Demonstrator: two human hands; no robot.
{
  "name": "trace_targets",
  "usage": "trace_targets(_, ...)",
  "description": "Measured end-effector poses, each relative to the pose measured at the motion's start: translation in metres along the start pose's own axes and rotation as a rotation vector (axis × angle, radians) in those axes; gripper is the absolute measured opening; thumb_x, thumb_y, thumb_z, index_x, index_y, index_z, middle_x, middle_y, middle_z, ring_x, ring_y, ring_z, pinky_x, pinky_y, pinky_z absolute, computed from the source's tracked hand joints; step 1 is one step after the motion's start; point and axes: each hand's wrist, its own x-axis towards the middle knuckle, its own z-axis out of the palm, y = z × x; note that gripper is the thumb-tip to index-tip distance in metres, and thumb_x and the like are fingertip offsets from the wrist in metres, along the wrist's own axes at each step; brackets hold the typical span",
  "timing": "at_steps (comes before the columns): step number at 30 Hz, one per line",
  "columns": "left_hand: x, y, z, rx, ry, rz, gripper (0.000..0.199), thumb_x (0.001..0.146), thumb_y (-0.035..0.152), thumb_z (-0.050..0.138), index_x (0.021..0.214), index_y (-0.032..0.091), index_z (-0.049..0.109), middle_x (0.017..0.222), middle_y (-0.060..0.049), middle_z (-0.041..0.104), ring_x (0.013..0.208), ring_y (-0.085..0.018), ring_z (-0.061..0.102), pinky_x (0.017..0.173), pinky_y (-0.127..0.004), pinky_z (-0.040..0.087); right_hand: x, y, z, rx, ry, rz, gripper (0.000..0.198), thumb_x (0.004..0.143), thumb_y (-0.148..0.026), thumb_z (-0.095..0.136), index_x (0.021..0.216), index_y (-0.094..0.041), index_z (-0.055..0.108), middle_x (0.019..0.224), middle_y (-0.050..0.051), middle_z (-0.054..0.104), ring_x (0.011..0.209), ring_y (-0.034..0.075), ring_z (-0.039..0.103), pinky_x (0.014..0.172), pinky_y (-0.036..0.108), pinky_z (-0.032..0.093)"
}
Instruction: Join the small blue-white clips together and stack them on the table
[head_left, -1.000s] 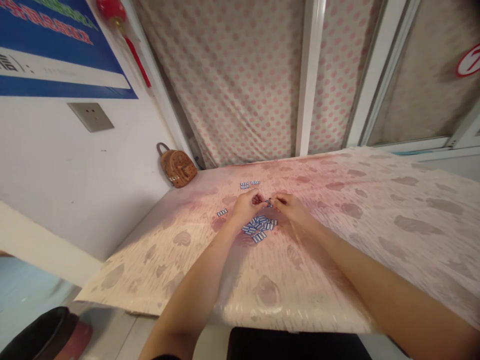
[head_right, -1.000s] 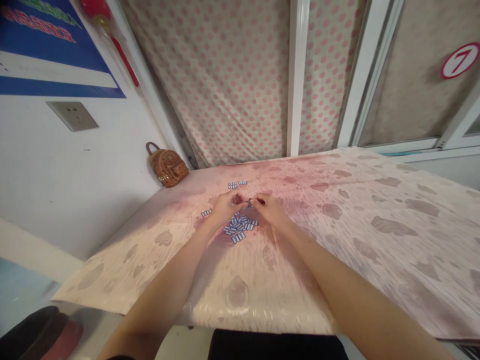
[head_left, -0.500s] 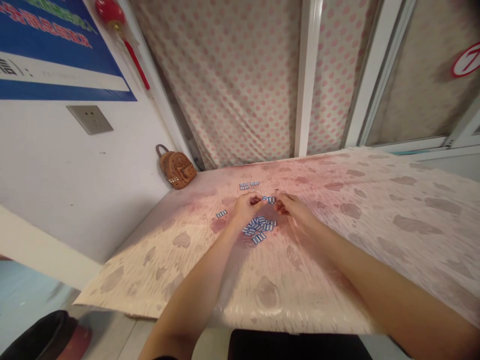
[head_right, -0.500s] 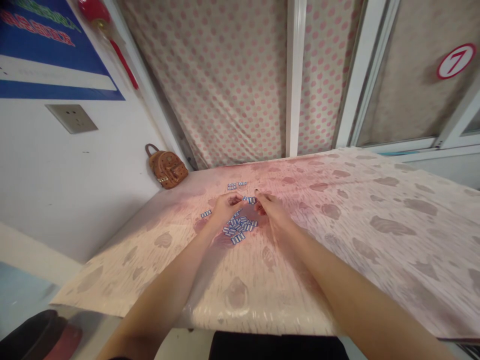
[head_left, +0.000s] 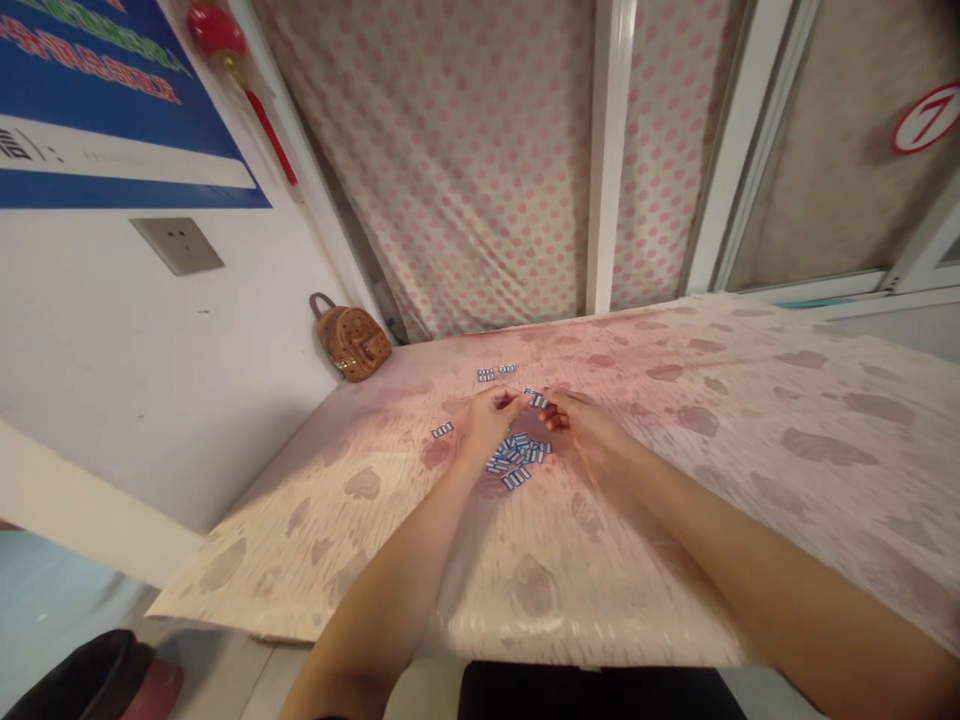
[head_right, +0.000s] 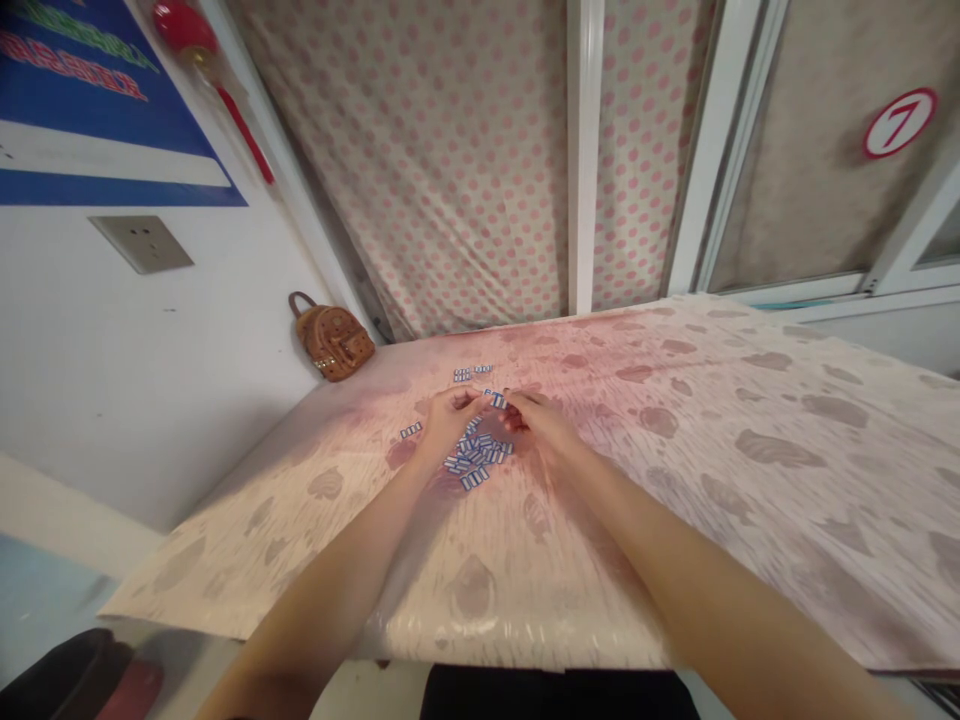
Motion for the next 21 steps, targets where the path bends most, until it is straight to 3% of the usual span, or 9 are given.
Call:
trace_targets(4,-0.001,0.003,0.001,0.018,0.041,-0.02,0.031,0.079,0.044,0.072,0.074,0.013,0.07,0.07,-0.005,0.068,0.064,-0.014,0.059,0.061,-0.024,0.043,-0.005,-0.004,0.002,0.033,0.037,-0.022,0.023,0.091,-0.021,0.056,0.071,-0.016,0.064,0.062,0.003,0.066,0.051,0.009,0.056,0.053,0.019,0.045)
trace_targets(15,-0.006,0.01,0.008,-0.01,0.111,-0.019,0.028,0.082,0.041,0.069,0.073,0.014,0.069,0.07,-0.003,0.068,0.066,-0.014,0.06,0.065,-0.025,0.044,-0.002,0.0,-0.001,0.106,-0.044,-0.022,0.018,0.087,-0.025,0.063,0.071,-0.017,0.063,0.065,0.004,0.067,0.054,0.01,0.058,0.056,0.021,0.049)
trace_targets(21,-0.01,0.019,0.014,0.091,0.166,0.053,0.025,0.085,0.037,0.066,0.074,0.015,0.07,0.073,-0.002,0.067,0.07,-0.015,0.059,0.067,-0.025,0.043,-0.003,-0.006,0.002,0.151,-0.067,0.14,0.027,0.094,-0.032,0.053,0.074,-0.017,0.063,0.064,0.006,0.066,0.05,0.012,0.056,0.057,0.025,0.053)
